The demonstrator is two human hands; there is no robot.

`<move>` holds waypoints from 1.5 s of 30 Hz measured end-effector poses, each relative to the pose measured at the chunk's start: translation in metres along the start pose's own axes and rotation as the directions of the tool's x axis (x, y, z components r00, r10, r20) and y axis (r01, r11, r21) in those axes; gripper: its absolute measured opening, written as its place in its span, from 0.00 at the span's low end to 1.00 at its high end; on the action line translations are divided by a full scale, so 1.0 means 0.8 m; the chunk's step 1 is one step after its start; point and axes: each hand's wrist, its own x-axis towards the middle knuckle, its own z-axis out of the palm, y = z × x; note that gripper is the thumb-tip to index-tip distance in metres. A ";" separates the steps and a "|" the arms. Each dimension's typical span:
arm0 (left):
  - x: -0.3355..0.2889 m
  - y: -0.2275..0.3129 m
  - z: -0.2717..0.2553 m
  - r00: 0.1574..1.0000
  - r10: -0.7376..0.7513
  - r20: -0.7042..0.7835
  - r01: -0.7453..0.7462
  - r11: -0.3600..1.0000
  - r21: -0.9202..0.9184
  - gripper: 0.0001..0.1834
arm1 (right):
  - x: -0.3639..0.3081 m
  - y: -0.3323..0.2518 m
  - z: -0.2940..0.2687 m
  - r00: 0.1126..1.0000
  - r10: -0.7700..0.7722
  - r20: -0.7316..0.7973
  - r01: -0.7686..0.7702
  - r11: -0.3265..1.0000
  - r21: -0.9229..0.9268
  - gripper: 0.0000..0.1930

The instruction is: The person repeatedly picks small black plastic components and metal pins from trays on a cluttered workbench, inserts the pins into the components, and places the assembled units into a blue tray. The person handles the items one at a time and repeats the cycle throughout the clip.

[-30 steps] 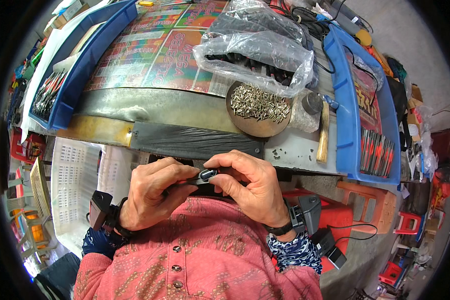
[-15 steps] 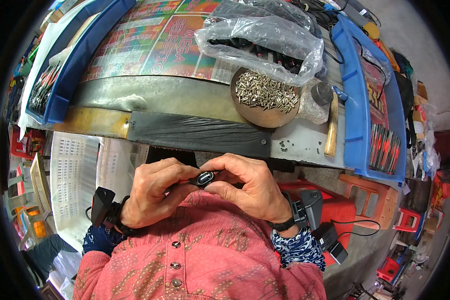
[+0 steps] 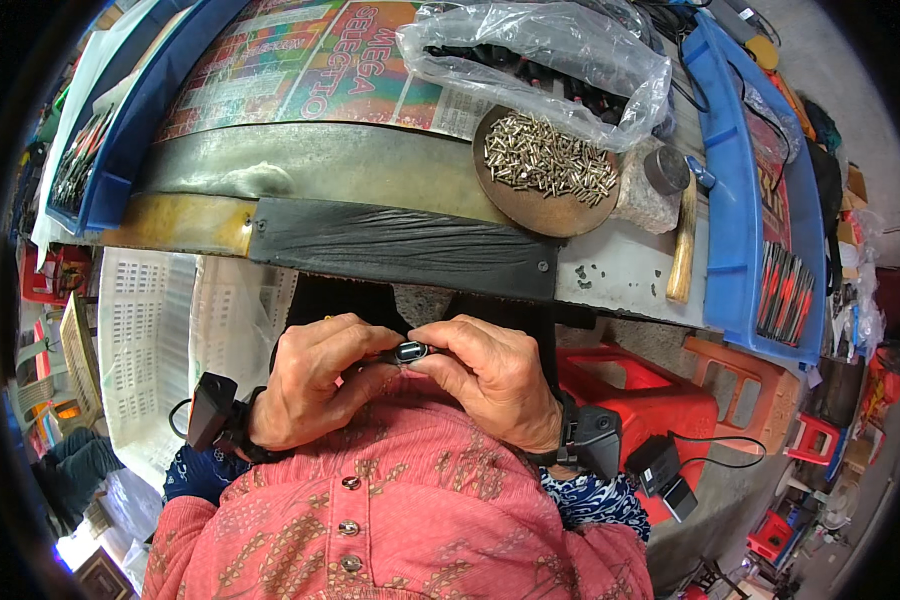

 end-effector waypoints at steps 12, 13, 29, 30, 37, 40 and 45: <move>-0.012 -0.003 0.008 0.999 0.019 -0.031 -0.018 0.999 0.030 0.15 | -0.008 -0.002 -0.002 0.991 0.108 0.084 -0.117 0.988 0.103 0.09; -0.014 -0.004 0.009 0.999 0.019 -0.026 -0.018 0.999 0.032 0.15 | -0.009 -0.002 -0.001 0.988 0.127 0.088 -0.138 0.982 0.130 0.09; -0.017 -0.011 0.015 0.998 0.039 0.041 -0.040 0.999 0.015 0.15 | -0.023 0.004 0.014 0.980 0.187 0.062 -0.195 0.967 0.165 0.09; -0.016 -0.012 0.014 0.999 0.037 0.034 -0.038 0.999 0.018 0.15 | -0.022 0.005 0.012 0.987 0.150 0.049 -0.156 0.979 0.133 0.10; -0.008 -0.009 0.013 0.999 0.037 0.000 -0.037 0.999 0.034 0.16 | -0.014 0.003 -0.003 0.997 0.059 0.044 -0.061 0.997 0.046 0.11; -0.007 -0.011 0.011 0.999 0.045 0.011 -0.045 0.999 0.022 0.16 | -0.013 0.004 0.001 0.998 -0.058 -0.020 0.060 0.996 0.064 0.10; -0.010 -0.009 0.012 0.999 0.045 0.009 -0.046 0.997 0.056 0.16 | -0.017 0.006 0.002 0.997 0.066 0.044 -0.070 0.993 0.096 0.11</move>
